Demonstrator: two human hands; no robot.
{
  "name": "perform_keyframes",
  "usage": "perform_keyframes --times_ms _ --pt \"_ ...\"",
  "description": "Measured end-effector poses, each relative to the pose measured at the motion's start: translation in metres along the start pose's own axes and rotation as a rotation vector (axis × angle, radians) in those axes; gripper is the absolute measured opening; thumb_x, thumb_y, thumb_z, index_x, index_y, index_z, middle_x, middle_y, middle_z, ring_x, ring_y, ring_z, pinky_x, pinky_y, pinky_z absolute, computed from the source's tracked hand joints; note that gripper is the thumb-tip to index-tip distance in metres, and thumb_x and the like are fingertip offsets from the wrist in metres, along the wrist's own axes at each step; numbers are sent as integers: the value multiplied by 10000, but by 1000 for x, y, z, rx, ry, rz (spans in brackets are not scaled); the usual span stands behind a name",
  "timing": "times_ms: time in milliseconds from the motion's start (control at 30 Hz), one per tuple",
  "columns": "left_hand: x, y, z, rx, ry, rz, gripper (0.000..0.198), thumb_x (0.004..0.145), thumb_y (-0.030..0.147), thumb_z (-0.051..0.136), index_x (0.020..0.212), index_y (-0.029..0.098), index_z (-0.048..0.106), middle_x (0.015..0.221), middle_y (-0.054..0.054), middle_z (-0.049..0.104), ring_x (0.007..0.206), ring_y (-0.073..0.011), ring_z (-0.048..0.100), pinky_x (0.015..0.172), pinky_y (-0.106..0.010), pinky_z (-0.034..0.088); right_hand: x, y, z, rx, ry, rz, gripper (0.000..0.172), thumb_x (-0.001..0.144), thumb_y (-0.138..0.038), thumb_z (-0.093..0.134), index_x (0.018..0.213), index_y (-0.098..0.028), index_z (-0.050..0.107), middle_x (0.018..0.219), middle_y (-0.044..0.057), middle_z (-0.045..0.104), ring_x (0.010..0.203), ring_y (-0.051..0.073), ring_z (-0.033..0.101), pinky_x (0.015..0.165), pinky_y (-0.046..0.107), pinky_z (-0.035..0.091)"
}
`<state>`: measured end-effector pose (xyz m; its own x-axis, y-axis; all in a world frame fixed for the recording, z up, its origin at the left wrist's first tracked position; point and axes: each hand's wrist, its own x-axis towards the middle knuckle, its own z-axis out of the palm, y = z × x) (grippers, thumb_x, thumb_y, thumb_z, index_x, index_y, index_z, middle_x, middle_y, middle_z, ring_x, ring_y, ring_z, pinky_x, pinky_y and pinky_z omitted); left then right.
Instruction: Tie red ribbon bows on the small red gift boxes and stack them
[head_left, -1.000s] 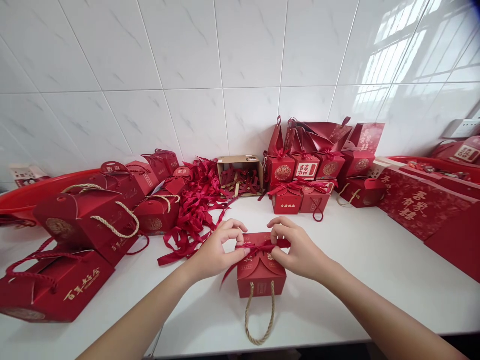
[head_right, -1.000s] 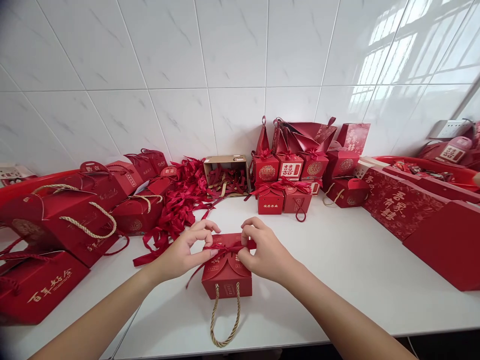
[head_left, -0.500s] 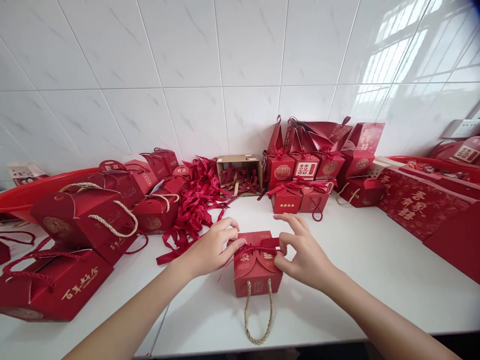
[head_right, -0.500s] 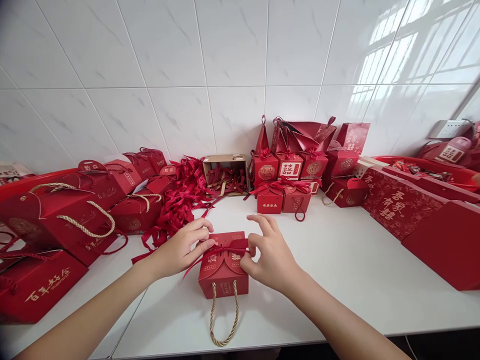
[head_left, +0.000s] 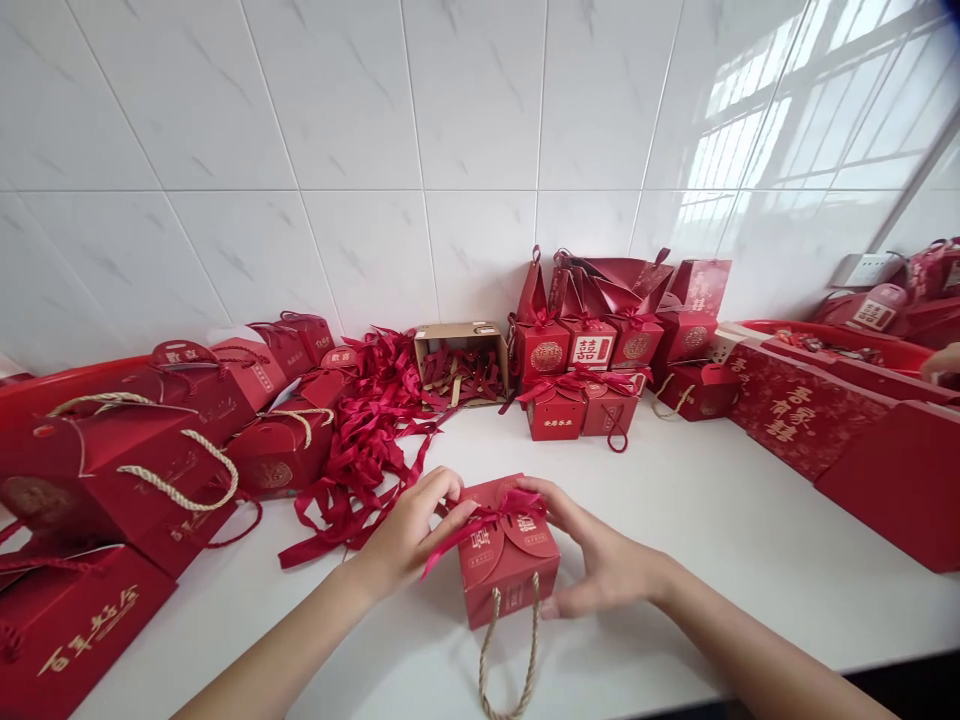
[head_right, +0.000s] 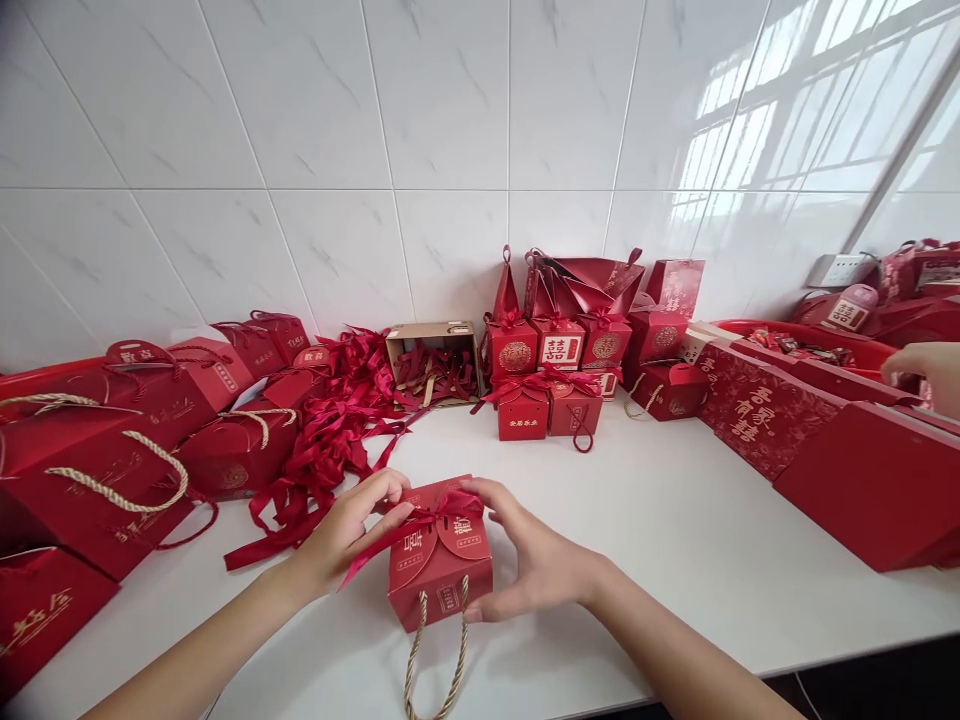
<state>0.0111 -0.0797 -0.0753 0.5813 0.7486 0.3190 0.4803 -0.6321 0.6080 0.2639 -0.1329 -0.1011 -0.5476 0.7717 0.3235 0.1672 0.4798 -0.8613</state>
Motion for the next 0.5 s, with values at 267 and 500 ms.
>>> perform_keyframes --times_ms 267,500 --pt "-16 -22 29 -217 -35 10 441 923 345 445 1319 271 265 1267 -129 491 1016 -211 580 877 -377 487 -36 5 -25 -200 184 87 865 617 -253 782 1354 -309 332 1325 85 405 1260 265 432 1043 390 403" --pt "-21 -30 36 -137 -212 -135 463 916 413 442 1349 326 301 1287 -98 491 1099 -239 517 720 -305 526 -147 54 -130 -603 831 449 744 659 -462 712 1283 -224 385 1253 172 470 1073 337 566 750 411 550"
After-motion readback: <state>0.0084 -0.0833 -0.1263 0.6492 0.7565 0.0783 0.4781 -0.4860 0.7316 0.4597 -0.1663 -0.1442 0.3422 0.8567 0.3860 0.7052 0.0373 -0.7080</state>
